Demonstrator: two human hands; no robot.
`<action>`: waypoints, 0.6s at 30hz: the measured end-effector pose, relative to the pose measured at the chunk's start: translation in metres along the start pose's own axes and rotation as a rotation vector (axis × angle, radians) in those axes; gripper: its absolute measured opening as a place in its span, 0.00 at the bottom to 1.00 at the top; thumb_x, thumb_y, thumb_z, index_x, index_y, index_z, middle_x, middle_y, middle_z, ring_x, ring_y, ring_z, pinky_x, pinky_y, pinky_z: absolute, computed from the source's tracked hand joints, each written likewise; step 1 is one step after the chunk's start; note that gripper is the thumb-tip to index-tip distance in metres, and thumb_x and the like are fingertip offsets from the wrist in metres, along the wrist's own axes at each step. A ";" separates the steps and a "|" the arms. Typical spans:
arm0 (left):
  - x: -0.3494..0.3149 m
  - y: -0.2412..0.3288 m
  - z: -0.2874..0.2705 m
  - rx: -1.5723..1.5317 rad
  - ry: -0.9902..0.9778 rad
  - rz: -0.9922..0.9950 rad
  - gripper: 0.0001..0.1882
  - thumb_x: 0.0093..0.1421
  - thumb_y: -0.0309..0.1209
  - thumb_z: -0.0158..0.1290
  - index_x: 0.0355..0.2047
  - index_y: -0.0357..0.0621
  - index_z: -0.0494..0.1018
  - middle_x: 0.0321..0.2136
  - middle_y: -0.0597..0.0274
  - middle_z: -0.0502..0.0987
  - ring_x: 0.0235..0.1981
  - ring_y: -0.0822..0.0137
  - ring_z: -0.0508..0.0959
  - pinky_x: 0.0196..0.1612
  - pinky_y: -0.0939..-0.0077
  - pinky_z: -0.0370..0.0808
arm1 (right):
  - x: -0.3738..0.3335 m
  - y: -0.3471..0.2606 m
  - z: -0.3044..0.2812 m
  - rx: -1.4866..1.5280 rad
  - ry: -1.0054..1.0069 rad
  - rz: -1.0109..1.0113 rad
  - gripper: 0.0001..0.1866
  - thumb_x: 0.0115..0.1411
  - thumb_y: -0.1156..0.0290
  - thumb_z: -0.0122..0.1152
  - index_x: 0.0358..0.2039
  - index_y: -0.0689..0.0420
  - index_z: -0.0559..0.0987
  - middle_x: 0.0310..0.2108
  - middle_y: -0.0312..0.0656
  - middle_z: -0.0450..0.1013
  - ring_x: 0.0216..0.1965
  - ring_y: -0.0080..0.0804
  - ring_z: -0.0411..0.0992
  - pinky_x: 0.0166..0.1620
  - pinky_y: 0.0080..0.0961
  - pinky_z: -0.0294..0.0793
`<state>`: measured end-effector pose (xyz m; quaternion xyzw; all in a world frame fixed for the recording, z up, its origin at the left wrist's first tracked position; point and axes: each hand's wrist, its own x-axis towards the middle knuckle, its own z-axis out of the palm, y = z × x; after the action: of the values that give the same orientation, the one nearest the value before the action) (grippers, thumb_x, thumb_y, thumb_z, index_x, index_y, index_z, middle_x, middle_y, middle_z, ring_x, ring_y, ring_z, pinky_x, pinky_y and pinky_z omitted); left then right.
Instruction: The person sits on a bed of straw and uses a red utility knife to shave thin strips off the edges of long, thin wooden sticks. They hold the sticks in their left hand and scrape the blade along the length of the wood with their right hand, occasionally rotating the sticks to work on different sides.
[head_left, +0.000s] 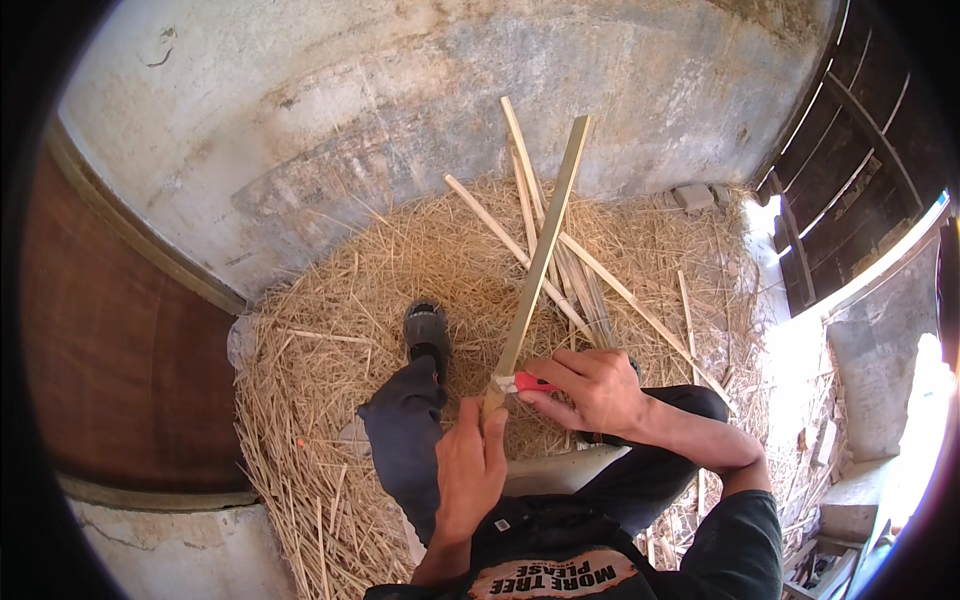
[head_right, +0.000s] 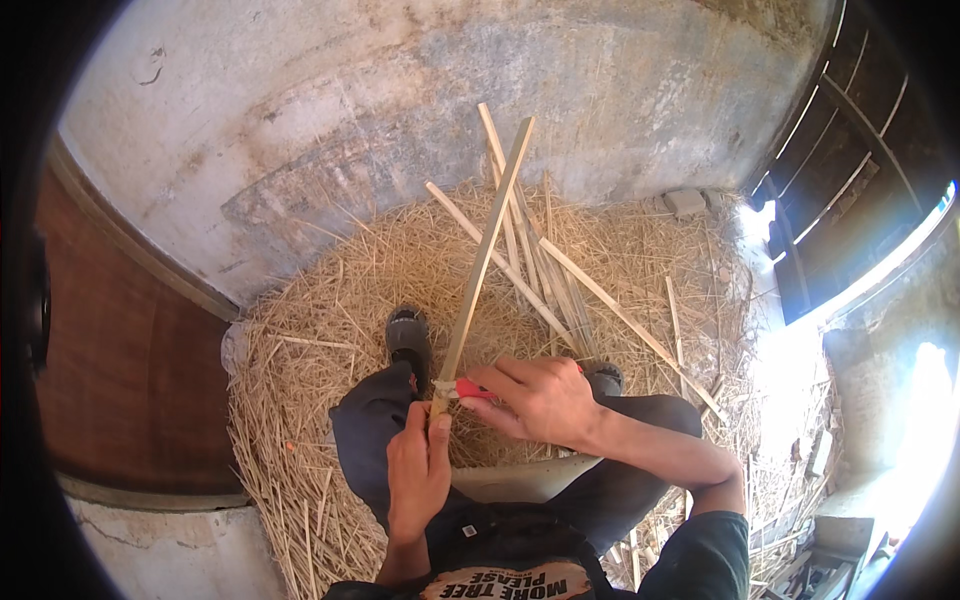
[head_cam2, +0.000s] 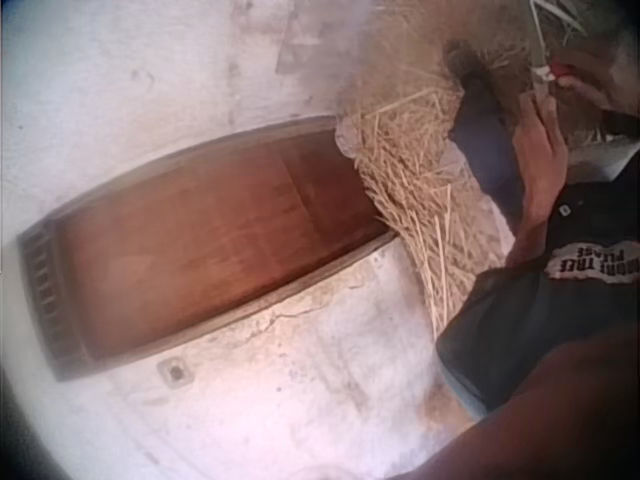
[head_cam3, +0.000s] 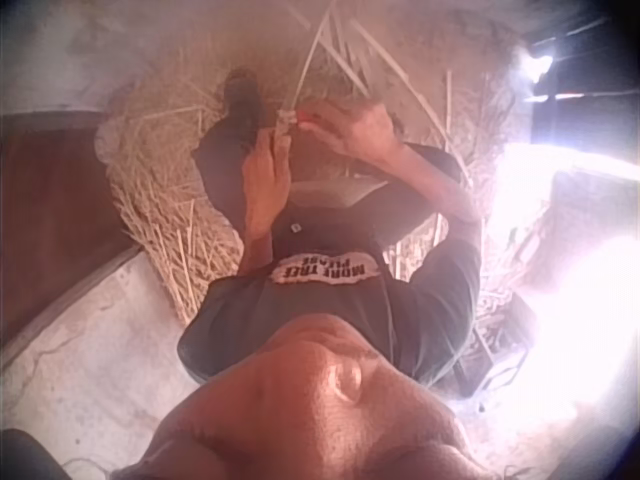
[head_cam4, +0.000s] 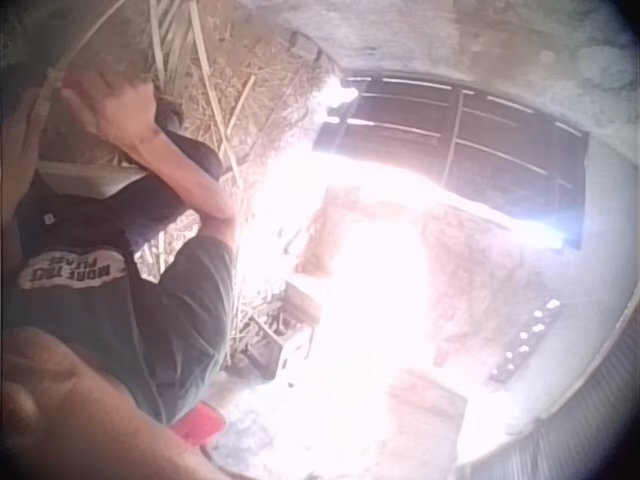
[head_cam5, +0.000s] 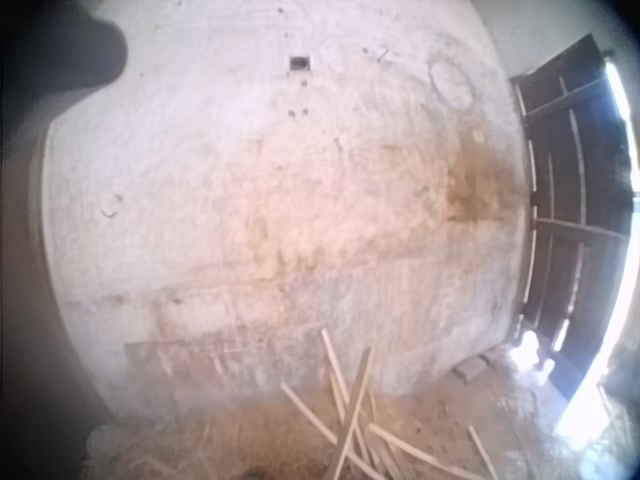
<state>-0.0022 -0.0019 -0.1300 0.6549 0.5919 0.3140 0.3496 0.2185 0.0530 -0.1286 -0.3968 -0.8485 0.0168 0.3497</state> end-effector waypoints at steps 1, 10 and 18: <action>0.000 0.000 0.001 -0.001 0.005 0.009 0.17 0.82 0.42 0.46 0.49 0.37 0.73 0.27 0.39 0.80 0.32 0.32 0.82 0.37 0.42 0.75 | 0.000 0.000 0.000 0.004 0.008 0.003 0.14 0.66 0.56 0.75 0.46 0.49 0.87 0.26 0.34 0.75 0.19 0.34 0.78 0.23 0.32 0.77; -0.001 -0.004 0.003 0.023 0.007 0.019 0.16 0.82 0.40 0.45 0.48 0.38 0.72 0.26 0.38 0.79 0.32 0.31 0.82 0.36 0.40 0.74 | 0.003 0.001 -0.001 -0.027 0.017 -0.012 0.14 0.66 0.55 0.75 0.45 0.49 0.87 0.24 0.33 0.73 0.18 0.33 0.77 0.22 0.31 0.76; -0.004 -0.006 0.004 0.029 0.007 0.016 0.15 0.82 0.38 0.44 0.48 0.38 0.72 0.25 0.39 0.78 0.31 0.31 0.81 0.36 0.39 0.74 | 0.003 0.004 0.000 -0.051 -0.007 -0.007 0.17 0.63 0.56 0.78 0.47 0.50 0.88 0.26 0.33 0.75 0.20 0.34 0.78 0.24 0.32 0.76</action>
<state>-0.0026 -0.0054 -0.1374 0.6636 0.5923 0.3103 0.3354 0.2199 0.0576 -0.1285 -0.4026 -0.8512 -0.0047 0.3367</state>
